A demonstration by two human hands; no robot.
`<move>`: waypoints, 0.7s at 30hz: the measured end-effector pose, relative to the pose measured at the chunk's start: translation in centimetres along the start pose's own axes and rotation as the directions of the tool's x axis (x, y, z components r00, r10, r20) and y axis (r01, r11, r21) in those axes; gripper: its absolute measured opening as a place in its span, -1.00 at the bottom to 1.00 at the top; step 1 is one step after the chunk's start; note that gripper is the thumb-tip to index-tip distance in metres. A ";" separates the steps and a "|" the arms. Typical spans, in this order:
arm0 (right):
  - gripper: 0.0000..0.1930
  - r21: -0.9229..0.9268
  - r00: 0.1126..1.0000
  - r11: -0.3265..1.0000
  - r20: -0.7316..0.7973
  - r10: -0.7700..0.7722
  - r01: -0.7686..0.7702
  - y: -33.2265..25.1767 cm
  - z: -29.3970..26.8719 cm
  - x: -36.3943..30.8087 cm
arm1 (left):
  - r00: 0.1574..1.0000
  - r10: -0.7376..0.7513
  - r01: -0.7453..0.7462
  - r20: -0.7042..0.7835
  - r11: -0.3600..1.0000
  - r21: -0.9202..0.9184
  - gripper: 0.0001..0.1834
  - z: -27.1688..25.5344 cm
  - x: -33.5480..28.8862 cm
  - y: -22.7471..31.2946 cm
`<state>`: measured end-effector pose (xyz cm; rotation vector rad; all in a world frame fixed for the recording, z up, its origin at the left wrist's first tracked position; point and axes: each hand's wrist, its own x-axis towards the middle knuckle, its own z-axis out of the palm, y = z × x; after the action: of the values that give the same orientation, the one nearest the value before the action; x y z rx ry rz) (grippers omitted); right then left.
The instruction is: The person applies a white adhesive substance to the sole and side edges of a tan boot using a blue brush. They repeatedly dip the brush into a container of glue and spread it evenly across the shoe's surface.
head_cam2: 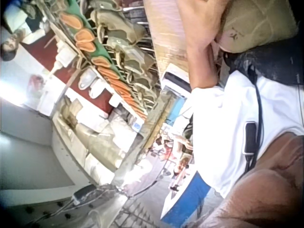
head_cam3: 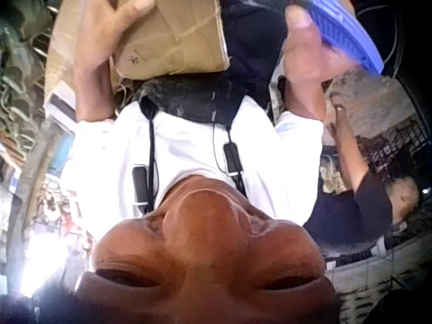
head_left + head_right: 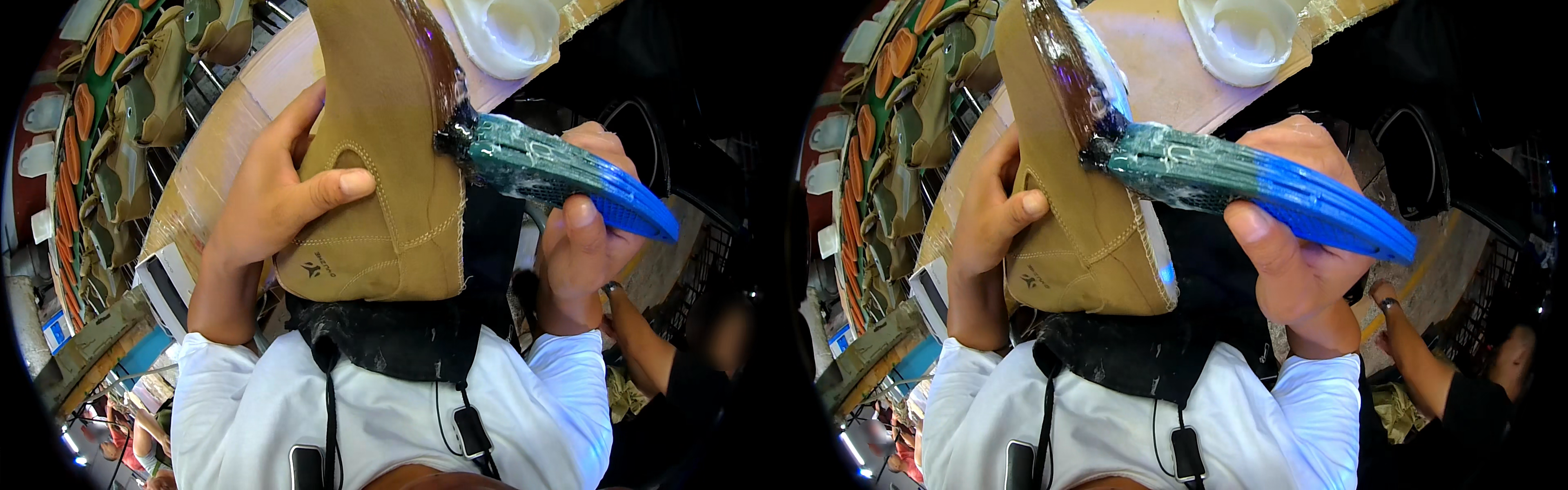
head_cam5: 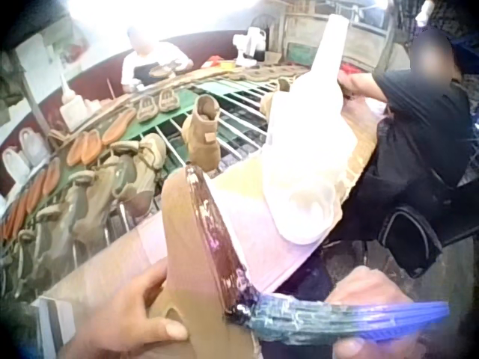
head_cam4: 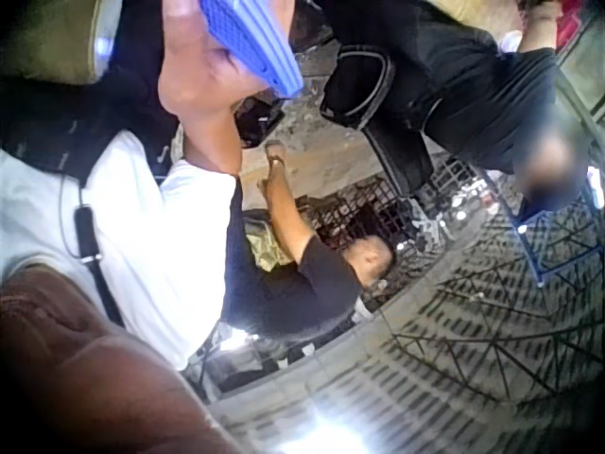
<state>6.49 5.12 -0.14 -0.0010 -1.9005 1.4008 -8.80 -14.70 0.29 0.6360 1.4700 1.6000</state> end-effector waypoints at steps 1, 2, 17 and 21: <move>-0.73 -0.006 1.000 1.000 0.013 -0.003 0.003 -0.1 0.0 -0.2 | 1.000 0.003 -0.003 -0.003 1.000 -0.004 -0.12 0.0 0.0 0.0; -0.73 -0.018 0.999 1.000 0.040 -0.016 0.017 -0.2 0.0 -0.4 | 1.000 0.009 -0.009 -0.006 1.000 -0.008 -0.13 0.0 -0.1 0.1; -0.73 -0.223 0.958 0.964 0.276 -0.080 0.144 -3.2 0.3 0.6 | 0.995 0.007 -0.014 -0.101 0.998 -0.068 -0.21 -1.4 -1.3 -0.5; -0.73 -0.153 0.958 0.979 0.273 -0.089 0.134 -2.7 0.1 1.3 | 0.993 -0.020 0.010 -0.112 0.996 -0.087 -0.24 -1.6 -1.6 -0.5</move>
<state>6.67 4.51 2.80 0.2190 -2.1998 1.2064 -9.19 -16.95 -0.22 0.4909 1.4743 1.7020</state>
